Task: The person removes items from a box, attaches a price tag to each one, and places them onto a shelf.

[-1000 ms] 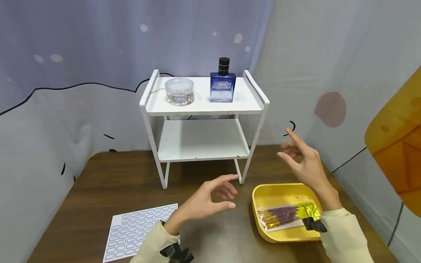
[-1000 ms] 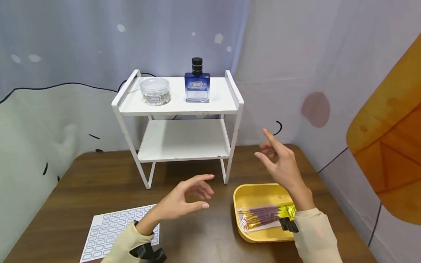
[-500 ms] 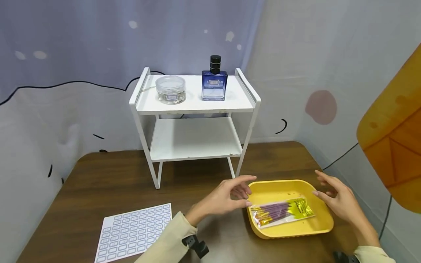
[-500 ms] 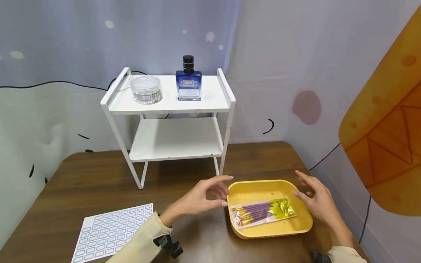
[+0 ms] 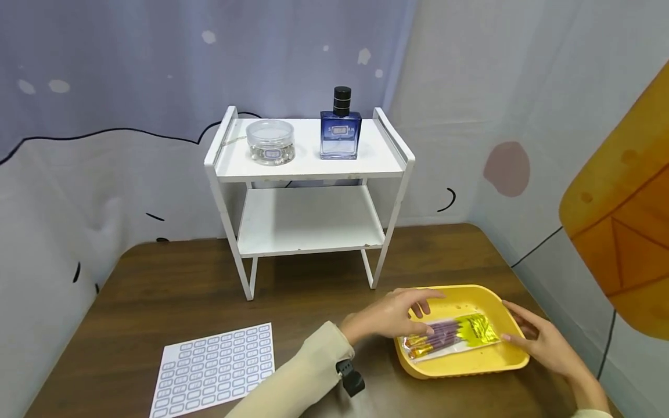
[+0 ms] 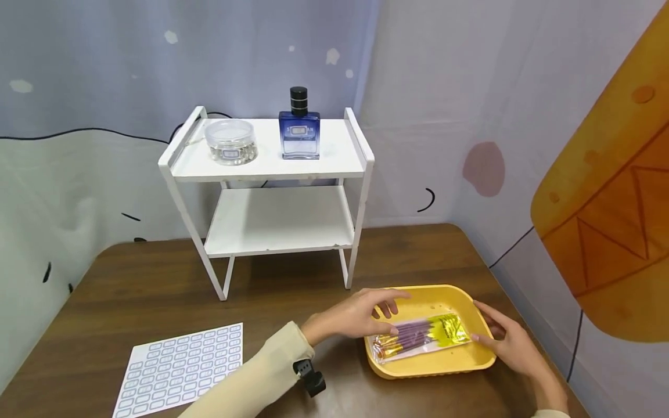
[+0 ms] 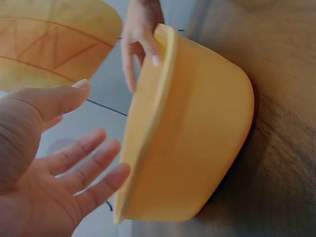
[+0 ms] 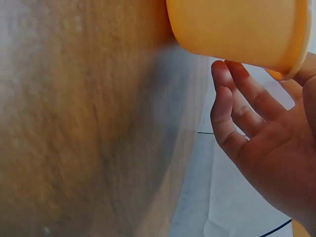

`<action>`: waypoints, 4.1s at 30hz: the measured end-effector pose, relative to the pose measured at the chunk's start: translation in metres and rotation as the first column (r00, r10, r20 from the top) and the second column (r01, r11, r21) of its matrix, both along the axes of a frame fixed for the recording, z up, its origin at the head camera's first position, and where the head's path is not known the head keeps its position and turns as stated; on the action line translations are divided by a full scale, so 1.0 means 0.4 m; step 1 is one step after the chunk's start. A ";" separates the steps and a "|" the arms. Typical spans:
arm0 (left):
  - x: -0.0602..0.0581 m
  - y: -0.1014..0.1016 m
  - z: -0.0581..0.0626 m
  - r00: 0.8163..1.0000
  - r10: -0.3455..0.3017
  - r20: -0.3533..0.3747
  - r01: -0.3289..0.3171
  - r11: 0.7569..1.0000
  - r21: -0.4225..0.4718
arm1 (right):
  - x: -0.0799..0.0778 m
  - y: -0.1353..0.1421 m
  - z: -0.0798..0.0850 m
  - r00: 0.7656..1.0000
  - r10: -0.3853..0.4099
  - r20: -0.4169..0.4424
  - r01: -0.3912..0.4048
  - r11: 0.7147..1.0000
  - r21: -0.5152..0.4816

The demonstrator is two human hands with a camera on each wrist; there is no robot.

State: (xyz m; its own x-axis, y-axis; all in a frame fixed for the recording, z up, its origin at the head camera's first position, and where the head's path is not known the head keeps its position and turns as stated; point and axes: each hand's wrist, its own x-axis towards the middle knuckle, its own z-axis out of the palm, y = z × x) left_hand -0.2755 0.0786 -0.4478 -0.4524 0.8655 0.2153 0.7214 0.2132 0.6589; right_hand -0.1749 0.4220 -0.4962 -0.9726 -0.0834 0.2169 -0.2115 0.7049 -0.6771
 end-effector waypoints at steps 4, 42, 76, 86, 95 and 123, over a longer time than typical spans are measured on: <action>-0.012 0.043 -0.013 0.998 -0.007 -0.067 -0.002 0.990 -0.138 | 0.004 -0.004 -0.005 0.999 -0.030 -0.037 0.032 0.998 0.054; -0.009 0.172 -0.062 0.978 0.196 0.070 -0.137 0.860 -0.491 | 0.011 -0.021 -0.007 0.998 -0.045 -0.051 0.046 0.999 0.011; 0.003 0.186 -0.082 0.985 0.166 -0.047 -0.165 0.825 -0.541 | 0.010 -0.024 -0.007 0.998 -0.055 0.004 0.056 0.997 -0.045; 0.010 0.189 -0.078 0.981 0.191 -0.043 -0.183 0.817 -0.547 | 0.012 -0.024 -0.011 0.999 -0.042 0.004 0.042 0.994 -0.098; -0.005 0.185 -0.073 0.983 0.178 0.036 -0.146 0.893 -0.426 | 0.014 -0.030 -0.005 0.999 -0.034 0.027 0.037 0.993 -0.116; -0.075 0.053 0.075 0.998 0.017 0.059 -0.009 0.992 -0.124 | 0.002 -0.038 -0.024 0.996 -0.084 -0.007 0.084 0.996 -0.010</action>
